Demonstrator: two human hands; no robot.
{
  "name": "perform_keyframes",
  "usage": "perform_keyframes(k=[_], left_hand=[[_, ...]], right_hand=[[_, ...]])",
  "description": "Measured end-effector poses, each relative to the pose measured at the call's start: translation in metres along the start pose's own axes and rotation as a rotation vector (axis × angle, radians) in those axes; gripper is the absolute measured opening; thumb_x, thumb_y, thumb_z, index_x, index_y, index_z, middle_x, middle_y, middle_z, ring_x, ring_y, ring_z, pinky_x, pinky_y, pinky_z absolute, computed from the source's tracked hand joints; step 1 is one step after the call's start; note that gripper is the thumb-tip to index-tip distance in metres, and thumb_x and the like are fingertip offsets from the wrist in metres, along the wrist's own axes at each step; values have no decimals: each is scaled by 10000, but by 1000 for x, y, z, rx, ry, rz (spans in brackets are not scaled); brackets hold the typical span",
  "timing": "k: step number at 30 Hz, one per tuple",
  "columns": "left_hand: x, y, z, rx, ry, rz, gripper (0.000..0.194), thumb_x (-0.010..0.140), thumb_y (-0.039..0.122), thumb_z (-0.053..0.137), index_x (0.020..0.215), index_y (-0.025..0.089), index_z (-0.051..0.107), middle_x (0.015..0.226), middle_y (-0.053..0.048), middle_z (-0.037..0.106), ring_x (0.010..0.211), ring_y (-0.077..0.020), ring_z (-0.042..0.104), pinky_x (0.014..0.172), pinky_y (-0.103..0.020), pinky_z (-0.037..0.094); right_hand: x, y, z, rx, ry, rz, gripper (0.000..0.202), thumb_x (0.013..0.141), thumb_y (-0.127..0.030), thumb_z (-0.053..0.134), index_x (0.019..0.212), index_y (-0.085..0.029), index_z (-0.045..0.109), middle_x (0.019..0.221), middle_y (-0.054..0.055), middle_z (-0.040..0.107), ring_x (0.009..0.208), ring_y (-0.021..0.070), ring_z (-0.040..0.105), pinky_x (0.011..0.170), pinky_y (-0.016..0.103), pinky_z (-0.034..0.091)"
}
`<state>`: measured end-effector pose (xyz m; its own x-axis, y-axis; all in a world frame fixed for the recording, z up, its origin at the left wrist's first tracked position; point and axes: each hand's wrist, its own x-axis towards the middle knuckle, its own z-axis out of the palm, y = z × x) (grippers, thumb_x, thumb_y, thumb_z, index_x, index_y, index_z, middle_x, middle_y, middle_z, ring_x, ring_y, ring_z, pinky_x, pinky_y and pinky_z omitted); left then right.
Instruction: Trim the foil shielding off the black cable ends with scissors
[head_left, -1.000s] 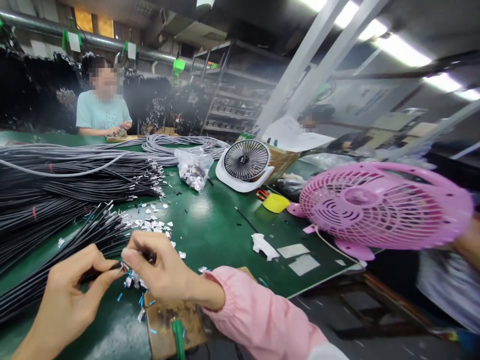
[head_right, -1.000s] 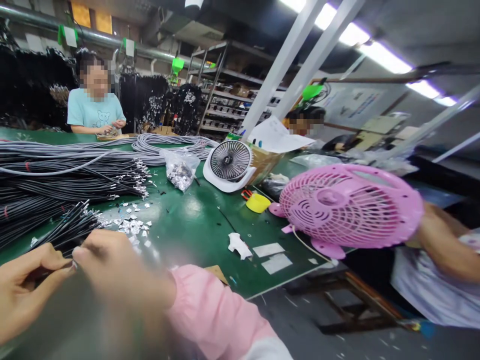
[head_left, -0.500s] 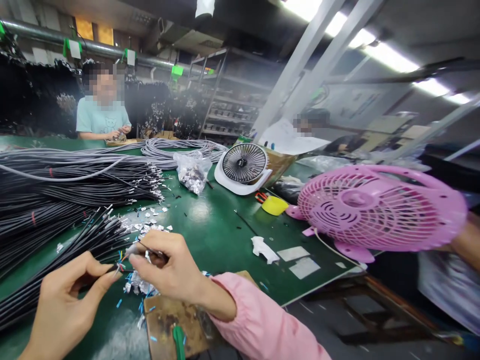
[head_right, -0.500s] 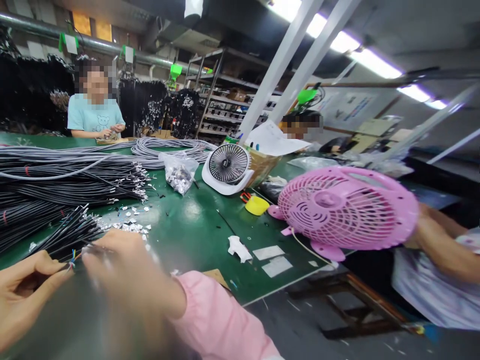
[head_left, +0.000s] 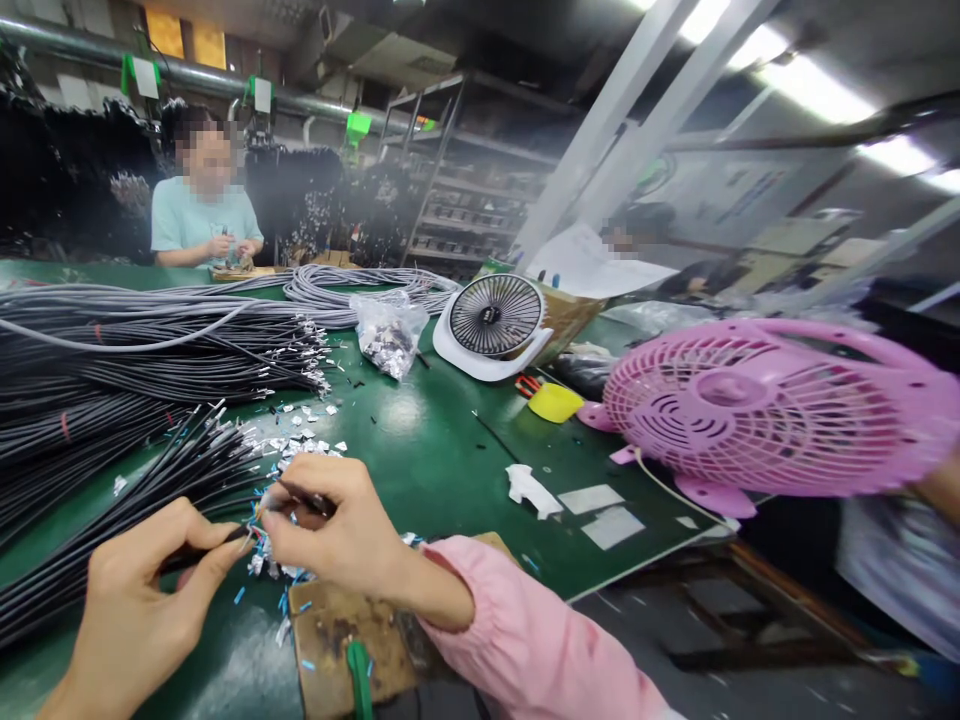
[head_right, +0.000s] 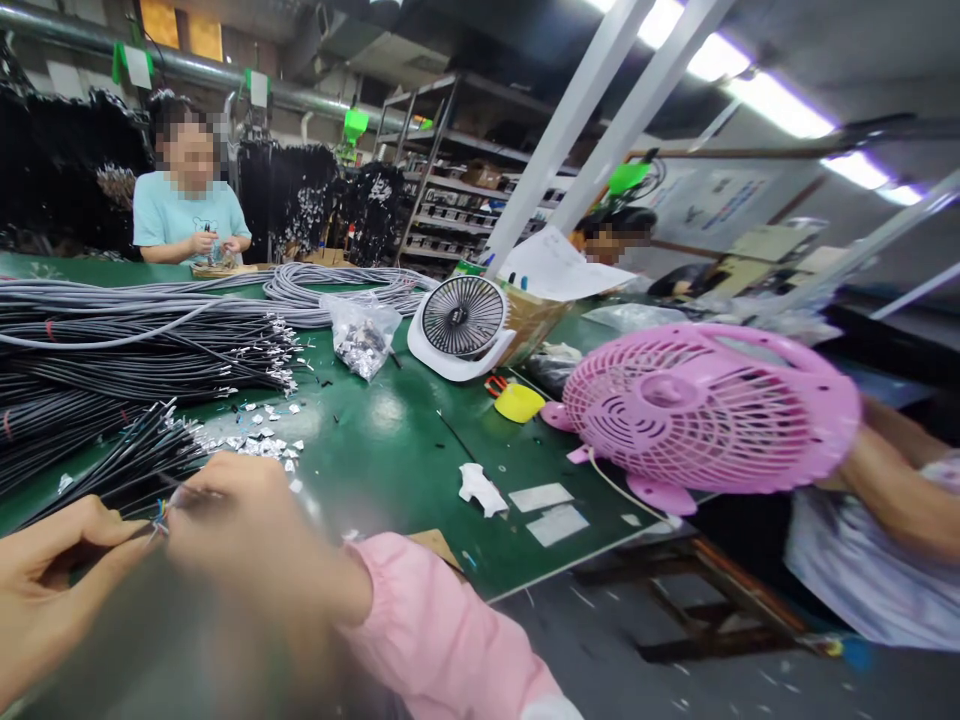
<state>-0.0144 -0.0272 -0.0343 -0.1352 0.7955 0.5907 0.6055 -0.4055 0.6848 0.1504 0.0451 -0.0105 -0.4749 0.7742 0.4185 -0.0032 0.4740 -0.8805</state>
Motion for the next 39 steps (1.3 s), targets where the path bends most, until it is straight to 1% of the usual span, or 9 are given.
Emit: perform_keyframes(k=[4, 7, 10, 15, 21, 24, 28, 32, 39], left_hand=[[1, 0, -1, -20, -18, 48, 169, 770, 256, 712, 622, 228, 634, 536, 63, 567, 456, -83, 506, 439, -168, 419], [4, 1, -4, -52, -64, 62, 133, 773, 265, 712, 650, 240, 669, 559, 60, 613, 469, -85, 548, 457, -154, 444], [7, 2, -6, -63, -82, 16, 143, 780, 324, 711, 659, 248, 701, 556, 54, 633, 453, -87, 557, 427, -143, 436], [13, 11, -9, -119, -27, -172, 243, 732, 414, 721, 583, 222, 702, 444, 46, 553, 344, -84, 478, 331, -147, 385], [18, 19, -7, -185, -42, -258, 268, 686, 430, 747, 542, 208, 706, 391, 33, 533, 312, -91, 484, 303, -142, 376], [16, 16, -5, -220, -45, -306, 258, 661, 441, 773, 574, 204, 718, 389, 28, 556, 299, -98, 491, 298, -147, 384], [10, 7, -5, -255, -40, -344, 259, 668, 444, 790, 617, 200, 718, 406, 36, 561, 312, -87, 493, 315, -135, 391], [6, 3, -3, -261, -67, -364, 290, 665, 472, 800, 635, 197, 714, 405, 45, 549, 319, -81, 495, 320, -128, 392], [19, 13, 0, -234, -54, -434, 386, 535, 548, 844, 557, 189, 703, 388, 19, 575, 322, -111, 534, 318, -154, 428]], right_hand=[[8, 4, -3, 398, -249, 581, 105, 630, -181, 596, 539, -176, 543, 442, -71, 452, 398, 59, 393, 400, 186, 308], [14, 12, -4, 507, -400, 748, 136, 634, -221, 644, 542, -160, 565, 448, -62, 491, 370, 45, 378, 380, 179, 293], [16, 10, -2, 460, -393, 702, 141, 668, -233, 654, 568, -148, 604, 471, -53, 524, 377, 40, 374, 386, 178, 290], [12, -10, -3, 291, -98, 487, 101, 698, -115, 603, 612, -151, 642, 453, -85, 446, 431, 51, 373, 435, 178, 333], [4, -3, 1, 61, -91, 24, 197, 711, -91, 651, 535, -163, 603, 501, -59, 455, 482, 68, 389, 448, 196, 319], [3, 6, 5, -14, -73, -90, 213, 735, -93, 644, 539, -169, 609, 510, -51, 474, 507, 78, 422, 495, 201, 366], [5, 9, 5, 154, -94, 41, 23, 700, -150, 686, 708, -163, 703, 595, -34, 592, 488, 68, 444, 472, 196, 391], [6, 3, 4, 460, -120, 343, 418, 596, -275, 837, 979, -152, 727, 758, 15, 715, 470, 61, 480, 460, 213, 451], [11, 0, 2, 560, -95, 438, 429, 435, -329, 927, 761, -150, 712, 571, -41, 642, 427, 61, 490, 441, 207, 457]])
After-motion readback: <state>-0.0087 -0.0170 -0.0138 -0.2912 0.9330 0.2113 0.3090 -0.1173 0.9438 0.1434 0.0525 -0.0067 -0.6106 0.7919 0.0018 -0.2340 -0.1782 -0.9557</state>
